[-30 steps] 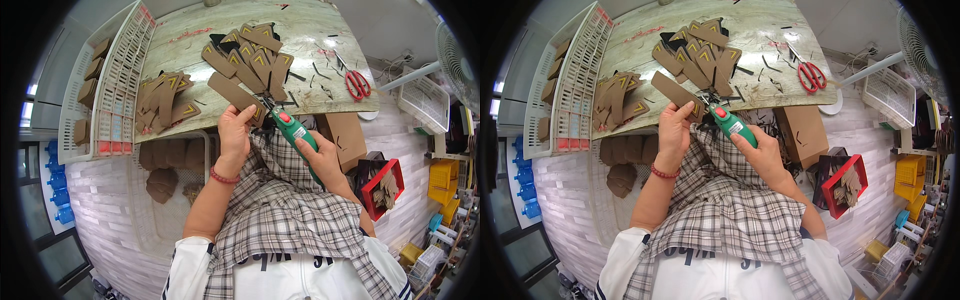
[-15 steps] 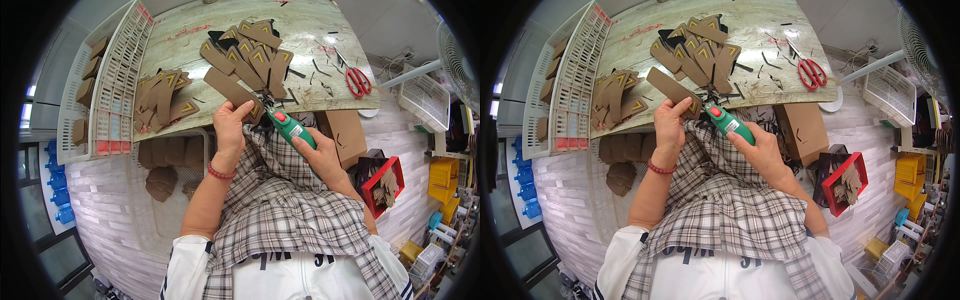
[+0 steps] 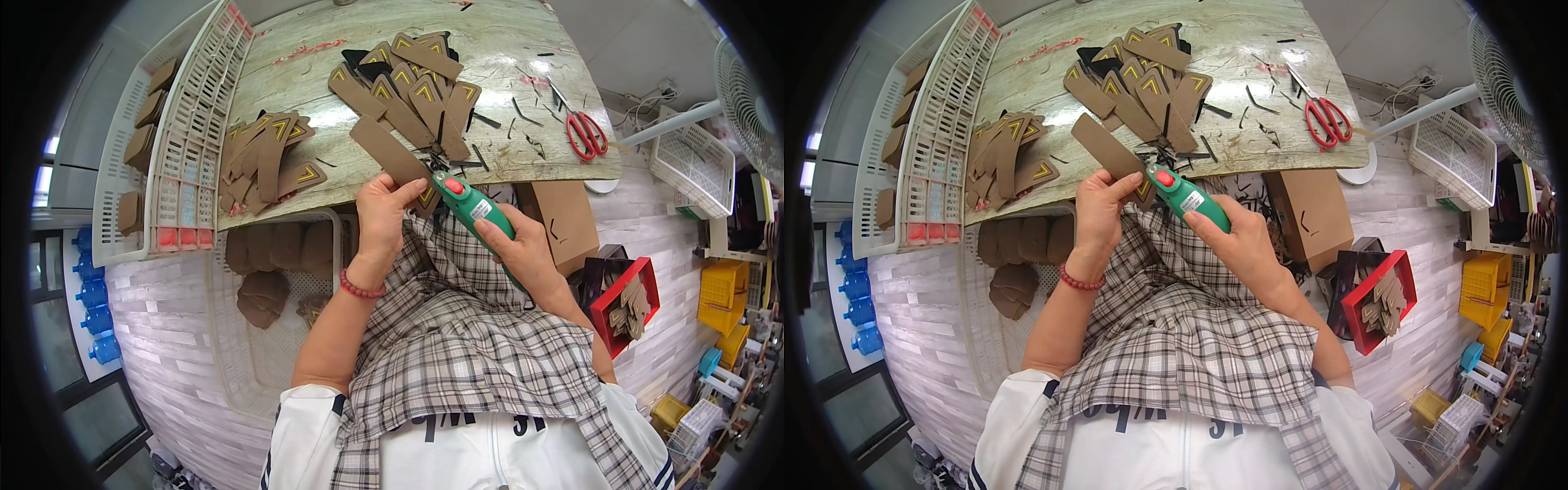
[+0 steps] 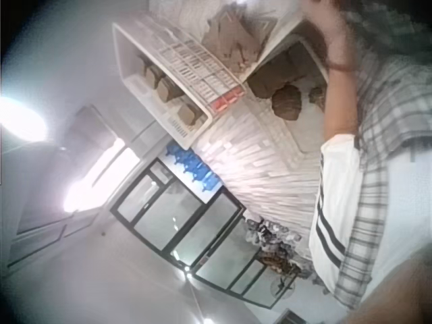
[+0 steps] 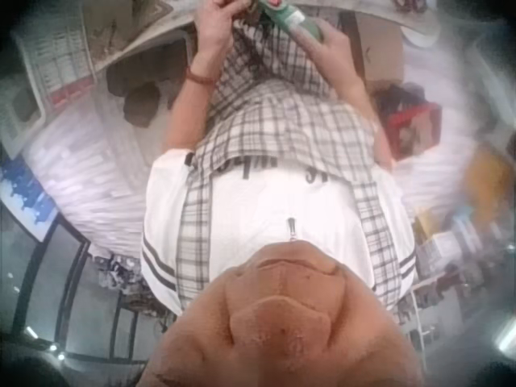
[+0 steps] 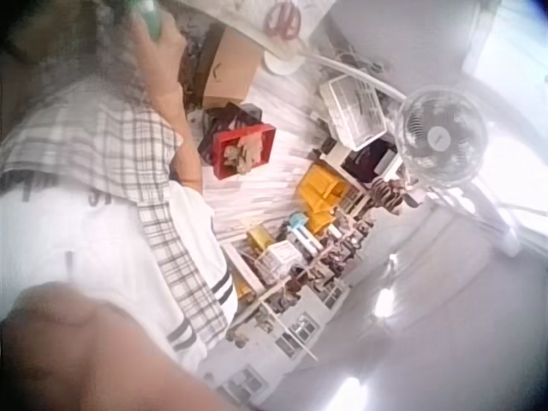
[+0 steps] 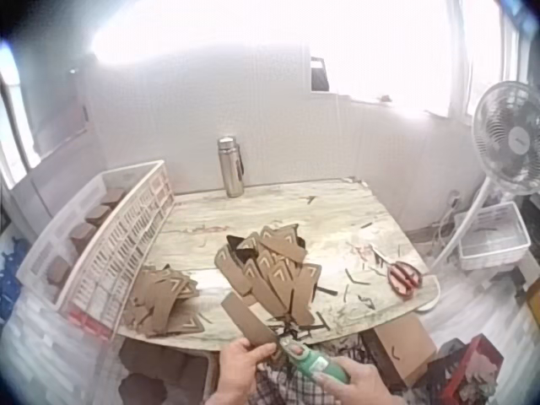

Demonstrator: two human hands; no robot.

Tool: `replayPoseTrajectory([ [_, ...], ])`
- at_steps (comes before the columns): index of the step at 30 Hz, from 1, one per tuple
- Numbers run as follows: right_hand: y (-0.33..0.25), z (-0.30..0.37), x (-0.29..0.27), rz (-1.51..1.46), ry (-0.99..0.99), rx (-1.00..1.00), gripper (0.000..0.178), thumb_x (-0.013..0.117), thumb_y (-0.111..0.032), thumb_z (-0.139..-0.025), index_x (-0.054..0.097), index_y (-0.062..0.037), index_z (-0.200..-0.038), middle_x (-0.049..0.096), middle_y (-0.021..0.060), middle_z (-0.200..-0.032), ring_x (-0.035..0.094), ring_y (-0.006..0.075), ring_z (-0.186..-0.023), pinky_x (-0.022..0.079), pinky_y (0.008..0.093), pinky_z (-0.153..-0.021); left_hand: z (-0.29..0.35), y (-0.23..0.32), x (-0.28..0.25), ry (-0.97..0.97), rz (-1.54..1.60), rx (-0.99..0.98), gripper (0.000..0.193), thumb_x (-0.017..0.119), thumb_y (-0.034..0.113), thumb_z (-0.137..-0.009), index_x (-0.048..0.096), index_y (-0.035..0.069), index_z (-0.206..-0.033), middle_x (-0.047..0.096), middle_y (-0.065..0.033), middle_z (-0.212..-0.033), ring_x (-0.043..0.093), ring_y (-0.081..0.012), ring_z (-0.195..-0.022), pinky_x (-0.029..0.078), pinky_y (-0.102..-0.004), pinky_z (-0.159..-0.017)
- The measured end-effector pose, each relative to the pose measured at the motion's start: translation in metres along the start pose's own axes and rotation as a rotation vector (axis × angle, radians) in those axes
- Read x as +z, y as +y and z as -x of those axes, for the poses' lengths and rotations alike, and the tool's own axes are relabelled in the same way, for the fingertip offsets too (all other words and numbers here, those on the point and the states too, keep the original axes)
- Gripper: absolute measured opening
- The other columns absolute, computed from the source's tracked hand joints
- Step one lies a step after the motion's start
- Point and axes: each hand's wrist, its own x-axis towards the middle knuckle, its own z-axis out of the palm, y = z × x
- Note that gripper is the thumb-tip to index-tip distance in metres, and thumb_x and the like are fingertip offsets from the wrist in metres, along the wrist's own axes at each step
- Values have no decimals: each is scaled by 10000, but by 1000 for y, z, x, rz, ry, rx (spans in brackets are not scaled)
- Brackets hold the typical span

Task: The person uses a green rotary cutter to trim the edges of small brown cardboard pieces marked with yellow lines. They repeatedly pick up a piece, trim its edges, and place it into a white plastic basket on the left side of the table.

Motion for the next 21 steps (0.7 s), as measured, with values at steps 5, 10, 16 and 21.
replayPoseTrajectory([
  [5, -4, -9, 9, -73, -18, -14, 380, 684, -324, -866, 646, -5, -1069, 635, 59, -734, 555, 98, -632, 458, 271, -580, 4, 1, -1, 51, -63, 5, 120, 644, -11, -846, 660, -29, -964, 696, -72, -888, 651, -127, -759, 522, -256, -689],
  [10, -5, -7, 6, -118, -2, 39, 348, 669, -310, -883, 645, -5, -1047, 536, -4, -649, 477, 55, -548, 382, 244, -495, -43, 49, -71, 307, 100, 298, 140, 692, 17, -834, 556, 49, -823, 674, -98, -841, 657, -174, -744, 533, -294, -680],
  [16, 4, -4, 4, -135, 52, 45, 343, 658, -308, -888, 640, 4, -1028, 539, 3, -646, 491, 60, -532, 389, 243, -481, -90, 44, -78, 359, 269, 109, 331, 633, 78, -880, 516, -67, -1154, 641, -218, -1036, 658, -297, -914, 557, -379, -782],
  [21, 1, -4, 2, -110, 63, 70, 319, 659, -286, -887, 640, 5, -1014, 551, 15, -649, 497, 66, -526, 394, 246, -477, -166, 22, -55, 695, -1025, 429, 428, 712, 204, -798, 543, 3, -1136, 572, -167, -1132, 598, -320, -991, 490, -428, -811],
])
